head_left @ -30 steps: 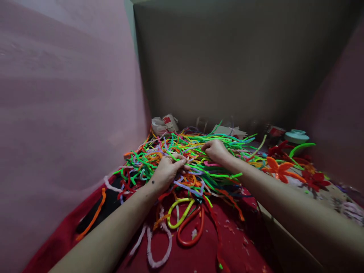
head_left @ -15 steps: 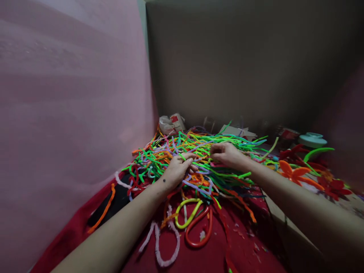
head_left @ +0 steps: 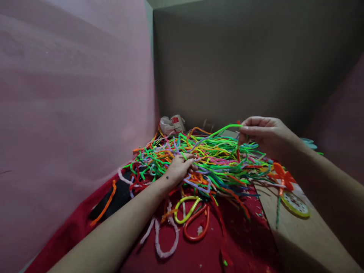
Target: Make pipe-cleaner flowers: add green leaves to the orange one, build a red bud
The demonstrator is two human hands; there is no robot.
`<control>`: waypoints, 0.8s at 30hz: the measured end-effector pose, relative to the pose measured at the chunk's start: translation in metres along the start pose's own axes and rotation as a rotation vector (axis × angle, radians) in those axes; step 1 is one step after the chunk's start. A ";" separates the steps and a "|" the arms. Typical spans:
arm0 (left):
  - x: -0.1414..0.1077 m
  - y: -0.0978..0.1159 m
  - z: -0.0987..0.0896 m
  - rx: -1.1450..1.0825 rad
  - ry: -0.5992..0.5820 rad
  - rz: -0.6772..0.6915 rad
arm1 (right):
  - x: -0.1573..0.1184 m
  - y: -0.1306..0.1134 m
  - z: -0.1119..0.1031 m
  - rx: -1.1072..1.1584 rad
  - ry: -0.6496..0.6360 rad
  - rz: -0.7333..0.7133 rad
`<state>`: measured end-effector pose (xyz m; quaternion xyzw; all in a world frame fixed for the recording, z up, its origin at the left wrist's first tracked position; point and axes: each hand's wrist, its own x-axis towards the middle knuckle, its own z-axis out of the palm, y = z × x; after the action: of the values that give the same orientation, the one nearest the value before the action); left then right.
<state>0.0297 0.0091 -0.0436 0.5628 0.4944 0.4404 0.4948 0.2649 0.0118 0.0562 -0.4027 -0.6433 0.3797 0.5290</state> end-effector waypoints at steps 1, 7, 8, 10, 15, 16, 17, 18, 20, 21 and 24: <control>0.000 0.000 0.000 0.003 -0.001 0.000 | 0.001 -0.001 0.001 0.065 0.045 -0.027; 0.001 0.001 0.001 0.020 -0.010 0.003 | 0.025 0.004 -0.002 0.307 0.323 -0.161; 0.001 0.001 0.001 0.021 -0.010 0.004 | 0.031 0.007 0.000 0.244 0.366 -0.150; 0.001 0.000 0.002 0.019 -0.010 0.008 | 0.044 0.015 0.009 0.040 0.361 -0.048; 0.002 -0.006 0.002 0.036 0.008 0.047 | 0.071 0.049 0.060 -0.298 0.190 0.090; 0.002 -0.008 0.002 0.046 0.013 0.055 | 0.076 0.056 0.072 -0.379 0.159 0.110; 0.003 -0.010 0.002 0.057 0.018 0.063 | 0.081 0.063 0.084 -0.458 0.131 0.127; 0.004 -0.012 0.002 0.070 0.022 0.073 | 0.085 0.070 0.095 -0.531 0.106 0.144; 0.005 -0.015 0.001 0.102 0.031 0.107 | 0.092 0.082 0.115 -0.647 0.058 0.183; 0.005 -0.016 0.000 0.118 0.036 0.130 | 0.094 0.087 0.123 -0.687 0.030 0.199; 0.006 -0.017 -0.001 0.158 0.058 0.232 | 0.096 0.097 0.141 -0.762 -0.031 0.227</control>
<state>0.0275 0.0151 -0.0605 0.6406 0.4731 0.4704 0.3802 0.1261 0.1291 -0.0179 -0.6331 -0.6973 0.1757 0.2866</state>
